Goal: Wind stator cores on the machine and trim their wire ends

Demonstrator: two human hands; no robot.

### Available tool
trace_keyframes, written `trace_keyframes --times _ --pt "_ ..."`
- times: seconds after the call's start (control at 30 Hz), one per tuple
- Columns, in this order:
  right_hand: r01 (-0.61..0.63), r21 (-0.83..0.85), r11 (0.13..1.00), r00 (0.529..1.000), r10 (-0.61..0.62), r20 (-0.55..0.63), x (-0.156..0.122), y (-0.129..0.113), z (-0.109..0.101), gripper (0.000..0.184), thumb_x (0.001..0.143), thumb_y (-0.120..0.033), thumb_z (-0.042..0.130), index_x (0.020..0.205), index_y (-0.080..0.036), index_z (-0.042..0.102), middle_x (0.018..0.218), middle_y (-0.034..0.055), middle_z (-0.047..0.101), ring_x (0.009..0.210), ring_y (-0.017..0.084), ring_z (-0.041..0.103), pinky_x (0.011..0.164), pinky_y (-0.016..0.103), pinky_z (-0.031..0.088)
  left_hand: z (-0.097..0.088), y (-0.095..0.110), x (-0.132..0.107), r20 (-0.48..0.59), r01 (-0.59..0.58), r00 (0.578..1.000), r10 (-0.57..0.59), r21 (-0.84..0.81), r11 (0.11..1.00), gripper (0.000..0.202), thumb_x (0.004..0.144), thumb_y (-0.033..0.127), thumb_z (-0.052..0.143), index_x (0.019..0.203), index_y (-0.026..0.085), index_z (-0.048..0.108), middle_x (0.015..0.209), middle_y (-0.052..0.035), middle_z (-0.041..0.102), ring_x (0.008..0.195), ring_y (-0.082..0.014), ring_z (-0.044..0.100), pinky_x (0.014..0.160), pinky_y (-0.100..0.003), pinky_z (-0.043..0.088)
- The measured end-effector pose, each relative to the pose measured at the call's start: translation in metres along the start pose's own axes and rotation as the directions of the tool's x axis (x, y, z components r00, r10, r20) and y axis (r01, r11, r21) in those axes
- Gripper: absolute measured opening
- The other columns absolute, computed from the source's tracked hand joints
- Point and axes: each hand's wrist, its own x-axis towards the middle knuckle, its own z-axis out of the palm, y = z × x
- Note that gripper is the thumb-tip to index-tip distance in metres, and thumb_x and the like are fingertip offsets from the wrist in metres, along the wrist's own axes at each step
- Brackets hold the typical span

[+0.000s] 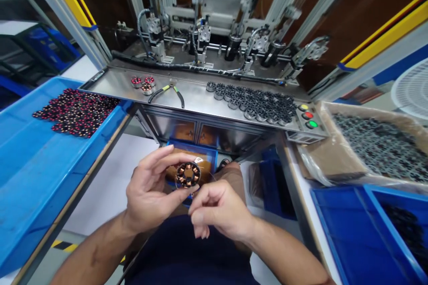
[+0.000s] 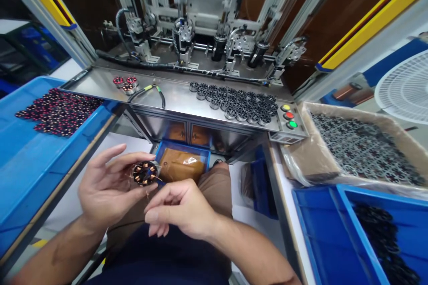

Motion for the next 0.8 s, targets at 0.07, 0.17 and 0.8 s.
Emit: trace_keyframes --times 0.07,0.17,0.8 --pt "-0.057 -0.037 0.998 0.998 0.057 0.008 -0.004 0.000 -0.001 0.022 0.064 -0.025 0.087 0.072 -0.011 0.071 0.054 0.0006 0.069 0.044 0.009 0.064 0.039 0.014 0.049 -0.001 0.000 0.000 0.005 0.064 0.998 -0.064 -0.026 0.998 0.082 0.066 -0.007 0.077 0.135 0.025 0.047 0.114 -0.0046 0.074 0.103 -0.0161 0.070 0.090 -0.025 0.057" --pt "-0.062 -0.113 0.992 0.998 0.062 0.001 -0.006 -0.010 -0.011 0.028 0.057 -0.026 0.090 0.073 -0.012 0.072 0.061 0.0024 0.072 0.051 0.011 0.067 0.046 0.018 0.053 -0.003 0.000 -0.001 0.043 0.163 0.986 -0.160 -0.076 0.984 0.077 0.072 -0.003 0.075 0.136 0.028 0.045 0.117 -0.0063 0.073 0.104 -0.0164 0.070 0.089 -0.025 0.058" --pt "0.158 -0.443 0.883 0.975 -0.209 -0.069 -0.013 -0.030 -0.020 0.032 0.078 -0.039 0.075 0.062 -0.016 0.060 0.054 -0.0026 0.055 0.048 0.008 0.048 0.048 0.022 0.037 -0.001 -0.004 -0.005 0.186 0.375 0.924 -0.333 -0.287 0.881 0.071 0.073 0.002 0.075 0.133 0.030 0.049 0.112 -0.0059 0.070 0.098 -0.0149 0.070 0.081 -0.020 0.058"
